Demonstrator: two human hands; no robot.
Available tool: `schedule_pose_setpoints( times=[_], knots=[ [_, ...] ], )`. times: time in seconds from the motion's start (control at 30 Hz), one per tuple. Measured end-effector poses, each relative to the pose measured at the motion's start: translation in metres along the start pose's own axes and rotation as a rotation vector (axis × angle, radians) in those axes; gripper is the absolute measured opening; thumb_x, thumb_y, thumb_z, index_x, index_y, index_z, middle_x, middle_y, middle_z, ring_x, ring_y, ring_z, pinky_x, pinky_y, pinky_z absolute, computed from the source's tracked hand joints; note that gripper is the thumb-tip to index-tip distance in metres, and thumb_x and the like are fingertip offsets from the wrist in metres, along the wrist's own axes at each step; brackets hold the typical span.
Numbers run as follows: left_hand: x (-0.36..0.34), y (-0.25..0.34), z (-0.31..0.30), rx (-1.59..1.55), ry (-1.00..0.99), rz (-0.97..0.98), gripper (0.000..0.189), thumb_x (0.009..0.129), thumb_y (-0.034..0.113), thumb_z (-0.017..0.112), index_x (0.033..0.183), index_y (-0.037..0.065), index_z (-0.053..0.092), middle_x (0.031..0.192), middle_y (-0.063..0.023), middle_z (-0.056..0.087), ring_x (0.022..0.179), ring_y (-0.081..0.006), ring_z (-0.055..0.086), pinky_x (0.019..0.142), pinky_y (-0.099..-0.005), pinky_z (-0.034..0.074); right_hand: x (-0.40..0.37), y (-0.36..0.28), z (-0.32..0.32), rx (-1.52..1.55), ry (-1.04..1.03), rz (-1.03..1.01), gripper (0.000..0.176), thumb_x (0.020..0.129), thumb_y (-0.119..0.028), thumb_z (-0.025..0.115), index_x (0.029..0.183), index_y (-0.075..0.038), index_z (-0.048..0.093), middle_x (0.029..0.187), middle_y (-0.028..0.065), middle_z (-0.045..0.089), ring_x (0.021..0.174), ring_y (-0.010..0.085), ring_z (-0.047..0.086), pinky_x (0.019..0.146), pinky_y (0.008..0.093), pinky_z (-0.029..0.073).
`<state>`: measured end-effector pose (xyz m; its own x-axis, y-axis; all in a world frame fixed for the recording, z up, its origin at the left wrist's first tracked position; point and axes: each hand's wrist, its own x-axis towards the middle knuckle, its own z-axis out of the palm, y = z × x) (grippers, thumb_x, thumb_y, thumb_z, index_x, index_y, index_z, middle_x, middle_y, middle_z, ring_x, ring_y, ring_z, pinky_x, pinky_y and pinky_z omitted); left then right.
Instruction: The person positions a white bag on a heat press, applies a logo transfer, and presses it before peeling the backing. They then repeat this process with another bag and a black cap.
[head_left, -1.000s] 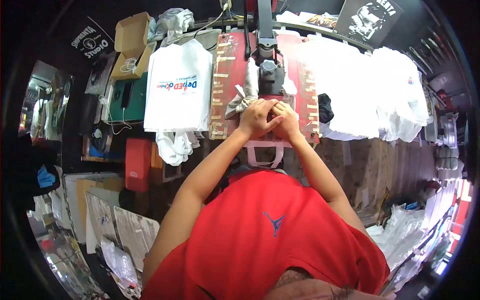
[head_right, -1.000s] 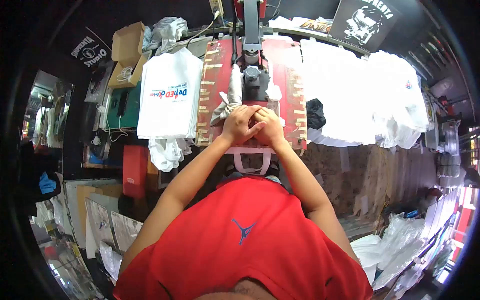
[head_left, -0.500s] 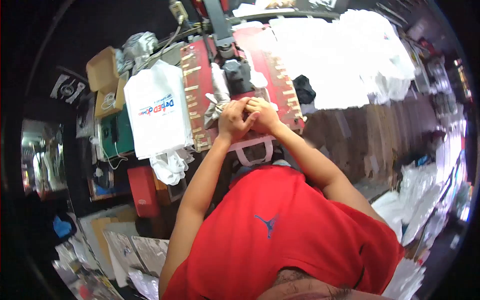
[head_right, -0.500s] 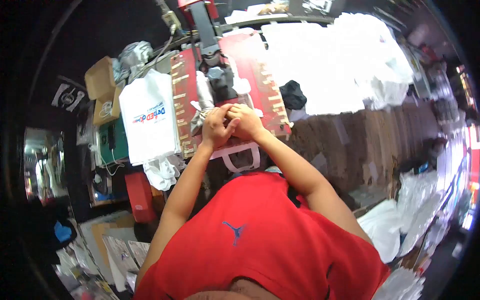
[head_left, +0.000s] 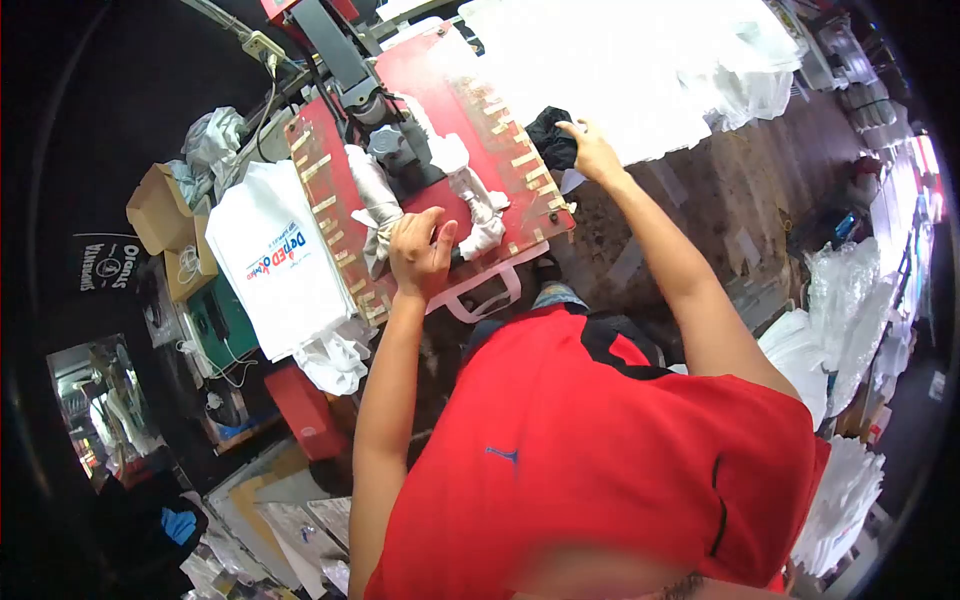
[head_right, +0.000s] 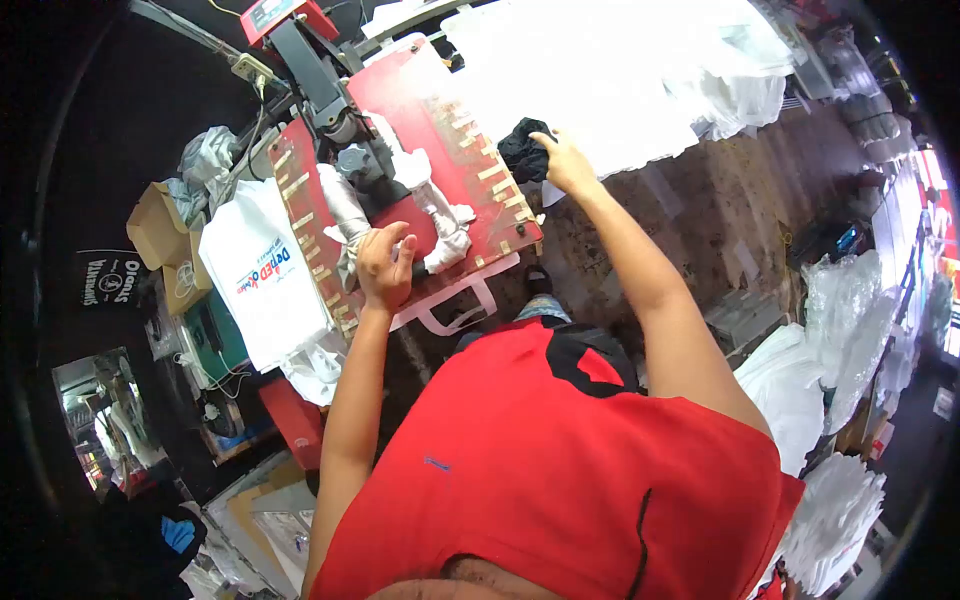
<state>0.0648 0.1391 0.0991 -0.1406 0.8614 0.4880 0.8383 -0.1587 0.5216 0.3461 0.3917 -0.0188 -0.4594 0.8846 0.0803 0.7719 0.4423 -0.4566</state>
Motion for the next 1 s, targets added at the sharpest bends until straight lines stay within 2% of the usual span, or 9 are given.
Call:
schedule_pose_setpoints(
  times=[0.1,0.2,0.47,0.63,0.7,0.83,0.9,0.97,1.0],
  knots=[
    [-0.003,0.001,0.003,0.020,-0.014,-0.019,0.024,0.094,0.029,0.064,0.097,0.005,0.066,0.077,-0.0085,0.062,0.072,-0.0280,0.059,0.069,-0.0402,0.044,0.000,-0.022,0.038,-0.297,-0.199,0.003,0.074,0.086,-0.006,0.058,0.149,-0.040,0.039,0.156,0.0243,0.030,0.136,0.0514,0.038,0.099,0.0572,0.049],
    [-0.001,-0.001,0.005,0.053,-0.015,-0.018,0.020,0.093,0.026,0.065,0.095,0.005,0.066,0.077,-0.0077,0.063,0.072,-0.0271,0.059,0.069,-0.0400,0.044,0.004,-0.021,0.067,-0.402,-0.105,0.021,0.064,0.088,-0.011,0.058,0.144,-0.040,0.047,0.153,0.0215,0.035,0.132,0.0513,0.041,0.096,0.0584,0.050],
    [0.000,0.004,0.005,0.073,0.019,-0.038,0.015,0.089,0.021,0.069,0.091,0.007,0.067,0.075,-0.0069,0.063,0.071,-0.0253,0.059,0.068,-0.0389,0.045,0.032,0.037,0.028,0.769,-0.009,0.521,0.037,0.089,-0.023,0.063,0.121,-0.004,0.063,0.102,0.0139,0.070,0.091,0.0285,0.069,0.079,0.0369,0.053],
    [0.002,0.007,0.004,0.042,0.032,-0.038,0.016,0.092,0.022,0.068,0.087,0.006,0.069,0.075,-0.0060,0.064,0.071,-0.0236,0.060,0.070,-0.0375,0.046,-0.029,0.011,-0.076,1.574,-0.057,0.571,0.038,0.100,-0.026,0.055,0.128,-0.001,0.058,0.118,0.0125,0.067,0.105,0.0268,0.067,0.092,0.0427,0.055],
    [0.005,0.005,0.010,-0.424,0.018,-0.488,0.022,0.097,0.023,0.065,0.086,0.006,0.071,0.077,-0.0038,0.068,0.076,-0.0168,0.062,0.073,-0.0330,0.048,-0.052,-0.018,-0.104,1.718,-0.070,0.454,0.037,0.102,-0.026,0.052,0.129,-0.002,0.057,0.119,0.0129,0.066,0.110,0.0273,0.066,0.096,0.0430,0.054],
    [0.030,0.076,-0.005,-0.964,-0.197,-0.499,0.032,0.100,0.021,0.063,0.130,0.009,0.061,0.110,-0.0080,0.068,0.093,-0.0136,0.063,0.083,-0.0292,0.052,-0.076,-0.092,-0.111,2.008,-0.176,0.401,0.051,0.102,-0.029,0.052,0.142,0.001,0.048,0.139,0.0178,0.058,0.129,0.0295,0.055,0.112,0.0468,0.042],
    [0.035,0.105,-0.010,-1.000,-0.209,-0.455,0.056,0.099,0.021,0.066,0.149,0.013,0.042,0.127,-0.0100,0.060,0.103,-0.0172,0.063,0.085,-0.0307,0.054,-0.093,-0.135,-0.110,1.713,-0.184,0.398,0.043,0.103,-0.029,0.050,0.131,0.001,0.057,0.129,0.0148,0.063,0.117,0.0254,0.061,0.106,0.0376,0.044],
    [0.036,0.109,-0.014,-1.144,-0.189,-0.440,0.063,0.096,0.023,0.069,0.151,0.013,0.039,0.131,-0.0099,0.056,0.111,-0.0184,0.061,0.084,-0.0319,0.056,-0.103,-0.149,-0.088,1.028,-0.079,-0.030,0.036,0.097,-0.029,0.055,0.113,0.002,0.066,0.099,0.0087,0.069,0.086,0.0170,0.063,0.080,0.0323,0.050],
    [0.035,0.107,-0.020,-1.278,-0.174,-0.546,0.063,0.096,0.022,0.070,0.150,0.012,0.040,0.131,-0.0102,0.057,0.113,-0.0184,0.060,0.083,-0.0324,0.057,-0.108,-0.168,-0.094,1.125,-0.220,0.010,0.035,0.096,-0.028,0.055,0.110,0.002,0.065,0.094,0.0074,0.068,0.082,0.0159,0.063,0.076,0.0312,0.050]
  ],
)
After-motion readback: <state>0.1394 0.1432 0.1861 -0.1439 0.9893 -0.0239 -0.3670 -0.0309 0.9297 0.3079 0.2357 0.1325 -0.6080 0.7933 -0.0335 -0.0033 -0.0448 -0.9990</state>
